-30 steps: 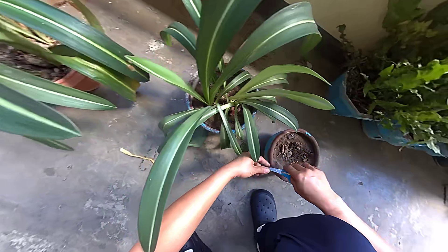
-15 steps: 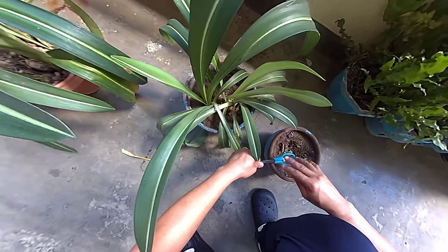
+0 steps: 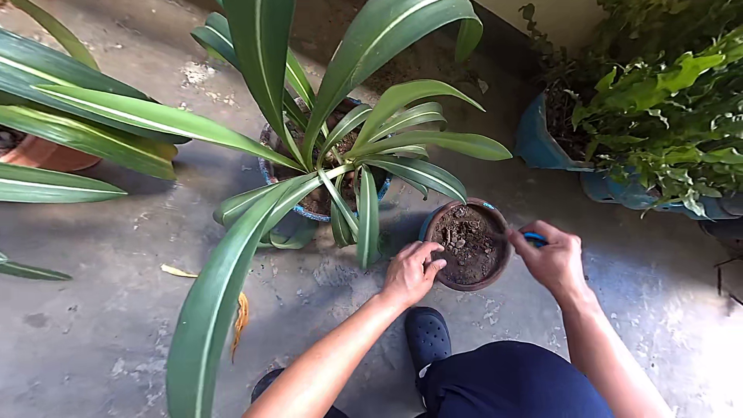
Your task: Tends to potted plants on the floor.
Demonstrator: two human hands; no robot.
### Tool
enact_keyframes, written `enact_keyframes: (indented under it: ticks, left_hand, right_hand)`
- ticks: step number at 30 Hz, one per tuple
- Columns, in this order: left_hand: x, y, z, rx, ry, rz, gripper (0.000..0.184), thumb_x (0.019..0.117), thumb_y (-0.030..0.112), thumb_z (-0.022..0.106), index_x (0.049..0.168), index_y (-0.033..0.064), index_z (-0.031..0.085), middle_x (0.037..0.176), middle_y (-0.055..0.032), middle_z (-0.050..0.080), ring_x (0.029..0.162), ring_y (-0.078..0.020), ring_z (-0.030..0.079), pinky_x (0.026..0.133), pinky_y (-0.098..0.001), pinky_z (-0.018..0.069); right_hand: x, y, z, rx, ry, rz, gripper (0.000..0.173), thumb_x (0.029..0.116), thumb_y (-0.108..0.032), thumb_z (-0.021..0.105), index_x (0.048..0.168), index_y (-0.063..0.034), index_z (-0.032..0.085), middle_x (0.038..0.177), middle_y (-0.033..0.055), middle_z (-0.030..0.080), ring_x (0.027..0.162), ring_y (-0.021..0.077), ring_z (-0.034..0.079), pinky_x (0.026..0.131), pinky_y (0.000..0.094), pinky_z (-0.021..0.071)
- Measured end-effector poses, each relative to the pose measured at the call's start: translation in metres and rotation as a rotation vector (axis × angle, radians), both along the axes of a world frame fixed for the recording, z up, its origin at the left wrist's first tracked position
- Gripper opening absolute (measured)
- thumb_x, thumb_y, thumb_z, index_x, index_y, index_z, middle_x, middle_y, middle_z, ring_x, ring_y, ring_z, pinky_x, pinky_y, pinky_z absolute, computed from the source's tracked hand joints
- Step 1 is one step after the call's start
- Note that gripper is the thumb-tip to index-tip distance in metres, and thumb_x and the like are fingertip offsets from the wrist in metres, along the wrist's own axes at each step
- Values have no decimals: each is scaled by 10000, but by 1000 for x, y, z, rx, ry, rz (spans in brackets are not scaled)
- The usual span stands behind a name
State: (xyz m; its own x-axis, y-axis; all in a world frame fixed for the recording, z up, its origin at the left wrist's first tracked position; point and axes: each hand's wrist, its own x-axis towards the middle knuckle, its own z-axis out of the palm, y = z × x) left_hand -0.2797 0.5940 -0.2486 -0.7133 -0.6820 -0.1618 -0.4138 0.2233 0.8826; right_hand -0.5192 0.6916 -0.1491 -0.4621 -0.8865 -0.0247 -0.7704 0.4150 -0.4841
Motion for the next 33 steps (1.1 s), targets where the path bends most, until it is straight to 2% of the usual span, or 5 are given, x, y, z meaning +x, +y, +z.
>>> enact_keyframes:
  ticks: [7,13,26,29,33]
  left_hand:
    - [-22,-2,-12,194,-224,127,913,904,398,793,1620,132,294,1542,-250,414,1387,-371,486,1140,-497,434]
    - [-22,1,-18,335,-206,90,909,990,506,646,1671,183,138,1592,-234,403,1416,-341,492,1169,-487,404]
    - [-20,3,-25,375,-162,75,965,967,532,669,1676,222,94,1554,-235,447,1377,-334,525,1158,-476,416]
    - [-18,-1,-20,395,-159,48,1001,955,545,678,1676,198,76,1559,-246,437,1385,-338,518,1165,-475,407]
    - [-16,-5,-21,426,-180,18,1058,925,555,710,1676,238,35,1556,-244,442,1370,-354,532,1147,-509,423]
  right_hand:
    - [-20,-53,-79,90,182,54,354,990,-295,624,810,7,660,712,201,658,687,405,680,595,606,501]
    - [-15,-27,-72,13,201,193,339,989,-262,632,784,5,674,672,169,650,612,344,671,541,532,521]
    - [-13,-66,-63,113,154,335,271,993,-244,618,907,-15,734,748,183,698,693,386,702,611,593,540]
    - [-14,-55,-34,123,172,344,315,974,-226,654,757,2,644,651,172,620,605,359,645,542,553,493]
    - [-1,-74,-48,-26,176,380,266,982,-225,645,872,-1,738,771,170,723,693,330,719,626,539,574]
